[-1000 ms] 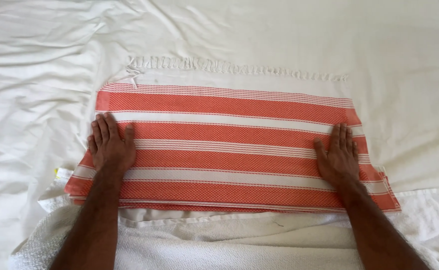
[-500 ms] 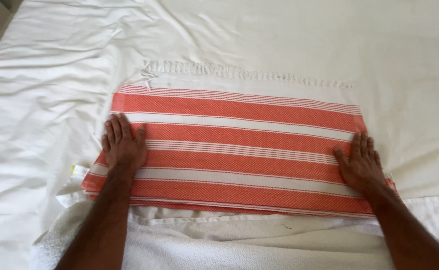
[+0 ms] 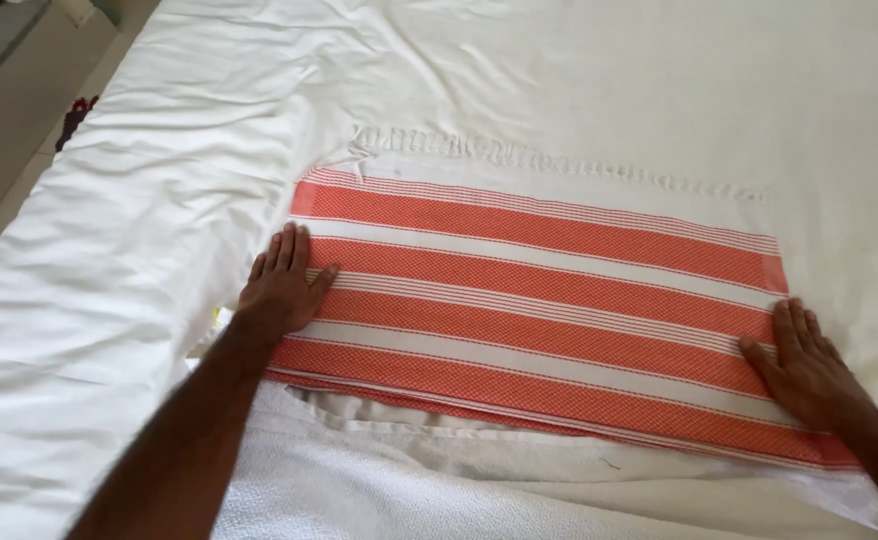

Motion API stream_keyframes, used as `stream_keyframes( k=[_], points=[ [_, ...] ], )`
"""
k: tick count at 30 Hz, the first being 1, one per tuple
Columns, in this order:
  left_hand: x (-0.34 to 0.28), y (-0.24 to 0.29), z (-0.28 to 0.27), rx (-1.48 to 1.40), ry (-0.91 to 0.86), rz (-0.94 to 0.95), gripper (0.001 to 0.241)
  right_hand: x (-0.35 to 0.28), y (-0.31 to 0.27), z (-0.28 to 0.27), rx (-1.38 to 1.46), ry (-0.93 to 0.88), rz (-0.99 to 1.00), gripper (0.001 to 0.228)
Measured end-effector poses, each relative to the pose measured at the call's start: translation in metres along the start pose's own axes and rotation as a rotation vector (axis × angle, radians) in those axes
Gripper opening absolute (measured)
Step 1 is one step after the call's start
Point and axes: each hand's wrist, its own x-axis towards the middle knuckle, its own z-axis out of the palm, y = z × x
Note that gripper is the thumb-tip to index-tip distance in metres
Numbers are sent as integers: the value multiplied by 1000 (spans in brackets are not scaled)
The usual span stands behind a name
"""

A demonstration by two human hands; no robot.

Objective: The person folds a red and white striped towel on a white bedsheet. They smooth the towel, fold it in half lengthwise, then fold it again into a long, narrow strip, pressing down to flatten the folds.

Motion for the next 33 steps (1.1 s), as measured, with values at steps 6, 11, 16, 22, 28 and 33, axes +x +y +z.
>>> stream_keyframes(
  k=[6, 11, 16, 22, 28, 33],
  points=[
    [22, -14, -6, -7, 69, -99, 77, -14, -19, -30, 305, 192, 85, 81],
    [27, -9, -17, -406, 216, -370, 51, -4, 2, -26, 357, 339, 196, 70],
    [29, 7, -39, -441, 189, -532, 34, 5, -23, -43, 825, 283, 548, 44],
    [42, -24, -15, -693, 298, -535, 28, 15, 12, -30, 1245, 340, 496, 22],
    [29, -34, -24, -992, 310, -599, 25, -2, 42, -34, 1327, 327, 437, 12],
    [-4, -38, -45, -903, 360, -587, 26, -34, 38, -50, 1269, 368, 424, 13]
  ],
)
